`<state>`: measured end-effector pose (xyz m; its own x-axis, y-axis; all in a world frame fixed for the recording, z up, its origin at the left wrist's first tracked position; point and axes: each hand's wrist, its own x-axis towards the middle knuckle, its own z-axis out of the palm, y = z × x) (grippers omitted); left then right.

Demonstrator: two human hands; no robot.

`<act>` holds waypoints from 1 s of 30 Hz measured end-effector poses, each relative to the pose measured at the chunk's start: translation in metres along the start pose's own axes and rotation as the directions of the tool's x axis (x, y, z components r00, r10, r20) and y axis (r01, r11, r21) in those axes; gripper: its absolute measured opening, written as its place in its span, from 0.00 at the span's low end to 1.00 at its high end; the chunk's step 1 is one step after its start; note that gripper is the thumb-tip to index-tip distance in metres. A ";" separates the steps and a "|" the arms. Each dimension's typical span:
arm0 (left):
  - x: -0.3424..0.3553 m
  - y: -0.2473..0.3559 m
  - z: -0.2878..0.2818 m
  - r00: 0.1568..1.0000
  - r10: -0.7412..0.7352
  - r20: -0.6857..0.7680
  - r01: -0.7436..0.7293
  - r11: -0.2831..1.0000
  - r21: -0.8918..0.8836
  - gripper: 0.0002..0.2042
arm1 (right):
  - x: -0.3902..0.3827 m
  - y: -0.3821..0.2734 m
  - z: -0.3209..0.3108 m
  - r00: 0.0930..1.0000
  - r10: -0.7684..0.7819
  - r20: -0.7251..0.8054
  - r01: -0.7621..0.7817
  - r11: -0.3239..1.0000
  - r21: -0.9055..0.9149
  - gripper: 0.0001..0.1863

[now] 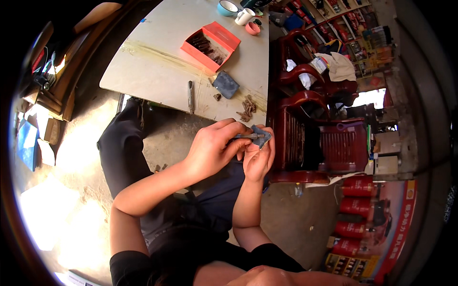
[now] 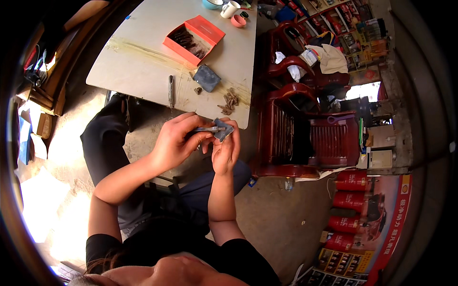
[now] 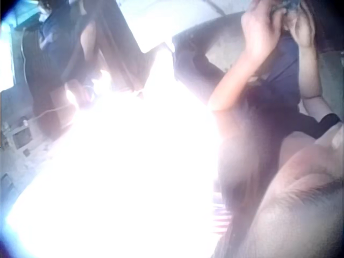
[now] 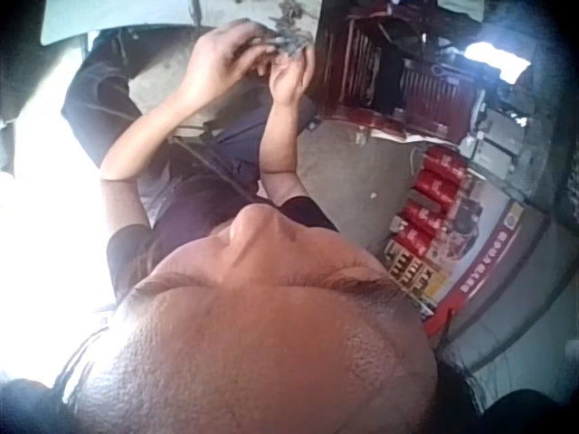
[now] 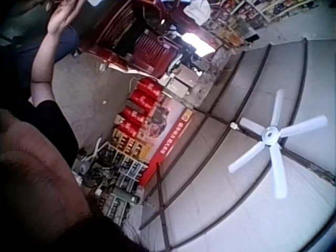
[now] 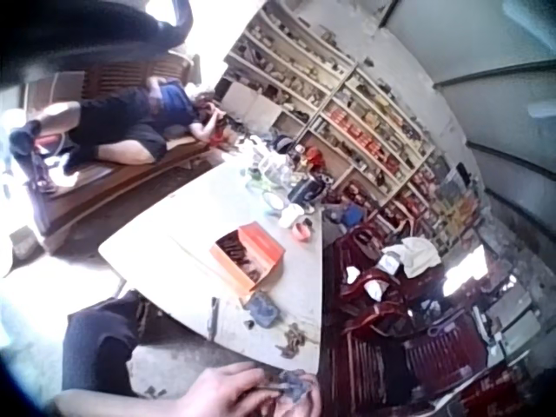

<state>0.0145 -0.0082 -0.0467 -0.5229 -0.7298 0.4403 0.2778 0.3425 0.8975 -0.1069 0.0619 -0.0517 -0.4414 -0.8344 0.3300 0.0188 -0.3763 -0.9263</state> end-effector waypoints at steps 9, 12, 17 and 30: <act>0.000 0.003 0.010 1.000 0.000 -0.027 0.001 0.999 0.034 0.07 | 0.008 0.015 -0.002 0.922 -0.359 -0.144 0.274 0.868 -0.414 0.30; 0.003 0.007 0.012 0.998 0.061 -0.030 -0.059 0.995 0.078 0.08 | 0.012 0.011 0.004 0.899 -0.346 -0.268 0.265 0.918 -0.296 0.29; 0.017 0.010 0.007 0.990 0.114 0.080 -0.124 0.984 0.130 0.08 | 0.017 -0.003 -0.022 0.995 -0.066 -0.070 0.088 0.914 0.395 0.28; 0.023 0.001 0.020 0.994 0.104 -0.032 -0.102 0.993 0.054 0.08 | 0.003 0.003 -0.032 0.994 0.100 0.041 -0.103 0.755 0.648 0.22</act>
<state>-0.0130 -0.0130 -0.0349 -0.4650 -0.7089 0.5304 0.2855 0.4470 0.8478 -0.1372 0.0711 -0.0590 -0.3999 -0.8837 0.2433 0.6406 -0.4594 -0.6154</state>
